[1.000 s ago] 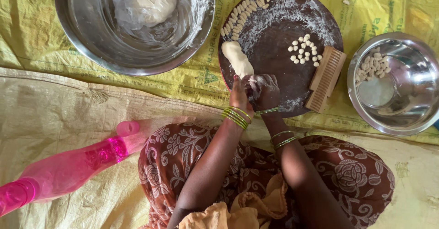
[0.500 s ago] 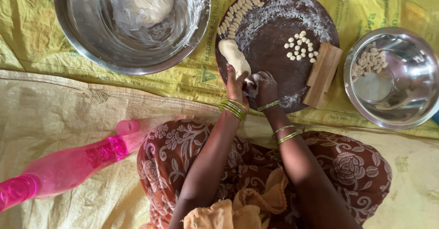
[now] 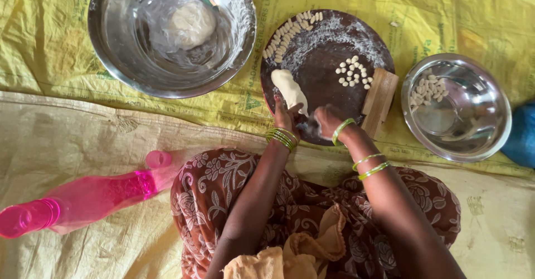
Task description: The person sits on the floor and repeatedly pinches small pieces of dough from a larger lump, rolls them into balls between their palms, and places them on a wooden board. The person also transfers some finished dough balls into a metal bowl.
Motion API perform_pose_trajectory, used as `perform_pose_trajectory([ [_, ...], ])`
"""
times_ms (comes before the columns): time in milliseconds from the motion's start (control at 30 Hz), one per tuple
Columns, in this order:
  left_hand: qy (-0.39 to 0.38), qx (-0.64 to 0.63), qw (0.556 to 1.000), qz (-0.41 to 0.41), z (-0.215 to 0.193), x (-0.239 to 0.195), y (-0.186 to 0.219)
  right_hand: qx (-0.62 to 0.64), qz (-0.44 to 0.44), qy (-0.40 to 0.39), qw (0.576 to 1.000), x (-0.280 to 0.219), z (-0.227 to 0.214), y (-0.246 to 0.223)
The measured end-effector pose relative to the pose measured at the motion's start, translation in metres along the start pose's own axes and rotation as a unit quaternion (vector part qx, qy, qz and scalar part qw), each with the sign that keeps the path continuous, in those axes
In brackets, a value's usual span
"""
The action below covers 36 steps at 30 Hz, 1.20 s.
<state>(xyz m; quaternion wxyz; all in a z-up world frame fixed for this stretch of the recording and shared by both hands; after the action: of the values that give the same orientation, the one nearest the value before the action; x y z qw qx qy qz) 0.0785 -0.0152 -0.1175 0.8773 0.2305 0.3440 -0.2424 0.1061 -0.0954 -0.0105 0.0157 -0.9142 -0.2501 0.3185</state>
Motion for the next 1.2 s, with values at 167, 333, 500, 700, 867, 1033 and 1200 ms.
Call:
perform_pose_trajectory([
  [167,0.021,0.040,0.997,0.058,-0.010,0.016,0.015,0.111,-0.009,0.066,0.992,-0.056,-0.018,-0.020],
  [333,0.038,0.095,0.993,0.063,-0.002,-0.010,0.032,0.641,0.023,0.183,0.745,-0.104,-0.037,0.005],
  [500,0.020,0.087,0.996,0.023,0.026,-0.065,0.028,0.831,-0.061,0.179,0.523,-0.107,-0.025,-0.002],
  [700,-0.223,0.026,0.974,0.027,0.100,-0.129,0.027,0.755,-0.036,0.238,0.610,-0.079,-0.011,-0.028],
  [867,-0.210,0.054,0.973,0.079,0.101,-0.138,0.058,0.260,-0.052,0.427,0.864,-0.106,-0.057,-0.065],
  [1033,-0.242,0.126,0.946,0.175,0.098,-0.132,0.084,0.127,-0.197,0.478,0.846,-0.131,-0.070,-0.137],
  [1200,-0.347,0.112,0.922,0.132,0.109,-0.130,0.053,0.163,-0.223,0.428,0.861,-0.131,-0.083,-0.153],
])
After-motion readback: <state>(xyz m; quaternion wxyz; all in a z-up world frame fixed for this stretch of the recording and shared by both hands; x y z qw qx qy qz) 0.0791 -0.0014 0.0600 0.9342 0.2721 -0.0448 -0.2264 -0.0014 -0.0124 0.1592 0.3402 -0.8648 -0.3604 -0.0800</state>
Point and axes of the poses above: each hand's wrist, its own x-axis towards the middle knuckle, its own z-axis out of the palm, y = z × x, the point moved 10 cm from there along x, towards the middle knuckle, and after that the axes turned 4 degrees about -z, right-handed, at the moved point
